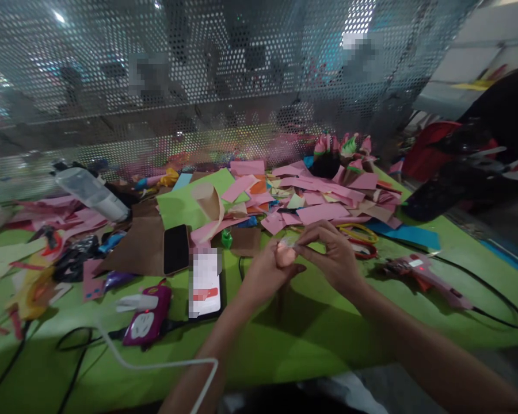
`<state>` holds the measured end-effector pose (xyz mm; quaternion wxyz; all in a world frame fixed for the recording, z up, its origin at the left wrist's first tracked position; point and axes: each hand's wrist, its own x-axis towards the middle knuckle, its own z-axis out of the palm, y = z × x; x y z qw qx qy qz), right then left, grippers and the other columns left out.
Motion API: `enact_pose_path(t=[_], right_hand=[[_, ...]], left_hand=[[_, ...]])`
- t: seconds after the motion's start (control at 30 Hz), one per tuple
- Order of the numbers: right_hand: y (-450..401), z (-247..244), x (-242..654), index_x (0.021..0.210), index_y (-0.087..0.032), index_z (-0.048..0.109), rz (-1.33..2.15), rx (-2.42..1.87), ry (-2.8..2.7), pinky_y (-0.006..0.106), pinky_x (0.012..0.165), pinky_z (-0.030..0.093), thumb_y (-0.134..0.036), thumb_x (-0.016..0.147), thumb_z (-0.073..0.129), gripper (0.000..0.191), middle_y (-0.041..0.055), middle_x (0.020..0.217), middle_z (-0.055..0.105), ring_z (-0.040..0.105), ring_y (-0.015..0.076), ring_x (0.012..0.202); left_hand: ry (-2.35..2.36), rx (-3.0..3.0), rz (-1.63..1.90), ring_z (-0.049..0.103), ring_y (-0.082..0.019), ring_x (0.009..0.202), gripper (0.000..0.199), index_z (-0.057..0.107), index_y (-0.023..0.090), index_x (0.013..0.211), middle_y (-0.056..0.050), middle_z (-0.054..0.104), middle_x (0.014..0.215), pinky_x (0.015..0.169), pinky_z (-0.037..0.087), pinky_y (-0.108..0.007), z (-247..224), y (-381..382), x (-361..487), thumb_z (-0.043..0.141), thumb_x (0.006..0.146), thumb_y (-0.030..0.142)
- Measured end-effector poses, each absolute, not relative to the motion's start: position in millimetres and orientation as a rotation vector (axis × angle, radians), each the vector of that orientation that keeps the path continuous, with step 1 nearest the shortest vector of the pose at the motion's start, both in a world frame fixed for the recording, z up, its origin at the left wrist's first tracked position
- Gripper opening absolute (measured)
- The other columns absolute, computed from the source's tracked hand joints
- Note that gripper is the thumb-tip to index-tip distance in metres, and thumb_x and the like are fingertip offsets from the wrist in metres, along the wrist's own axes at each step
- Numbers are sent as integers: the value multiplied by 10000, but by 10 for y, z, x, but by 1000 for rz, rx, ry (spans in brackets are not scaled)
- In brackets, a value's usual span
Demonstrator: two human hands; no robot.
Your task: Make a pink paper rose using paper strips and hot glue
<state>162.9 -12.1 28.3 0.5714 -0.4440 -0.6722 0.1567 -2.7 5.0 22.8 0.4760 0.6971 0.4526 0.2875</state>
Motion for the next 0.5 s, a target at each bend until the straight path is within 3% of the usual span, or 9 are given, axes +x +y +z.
enact_pose_path(t=[0.1, 0.23, 0.33, 0.5], right_hand=[[-151, 314, 1604, 761, -240, 653, 302, -1021, -1631, 311, 694, 501, -210, 851, 689, 101, 15, 797, 623, 621, 186, 793], [-161, 327, 1592, 779, -243, 658, 286, -1009, -1674, 326, 694, 526, -251, 863, 690, 90, 27, 812, 636, 629, 192, 800], [-157, 319, 1592, 853, -248, 663, 313, -1003, -1681, 329, 680, 535, -281, 857, 701, 50, 30, 813, 641, 621, 192, 777], [-121, 292, 1618, 1071, -238, 654, 523, -1014, -1656, 317, 675, 542, -334, 824, 734, 277, 44, 918, 662, 614, 177, 763]], left_hand=[[1228, 1864, 686, 593, -203, 747, 202, 586, 196, 902, -36, 657, 822, 702, 433, -301, 230, 44, -31, 623, 857, 388], [1231, 2010, 696, 589, -215, 752, 272, 560, 201, 751, -50, 638, 747, 724, 422, -316, 241, 56, -52, 492, 938, 387], [1233, 2021, 739, 591, -222, 800, 203, 572, 206, 781, -52, 644, 773, 762, 432, -326, 238, 74, -65, 495, 928, 323], [1257, 2033, 751, 577, -221, 808, 113, 583, 207, 776, -58, 632, 821, 803, 449, -350, 227, 80, -81, 509, 861, 201]])
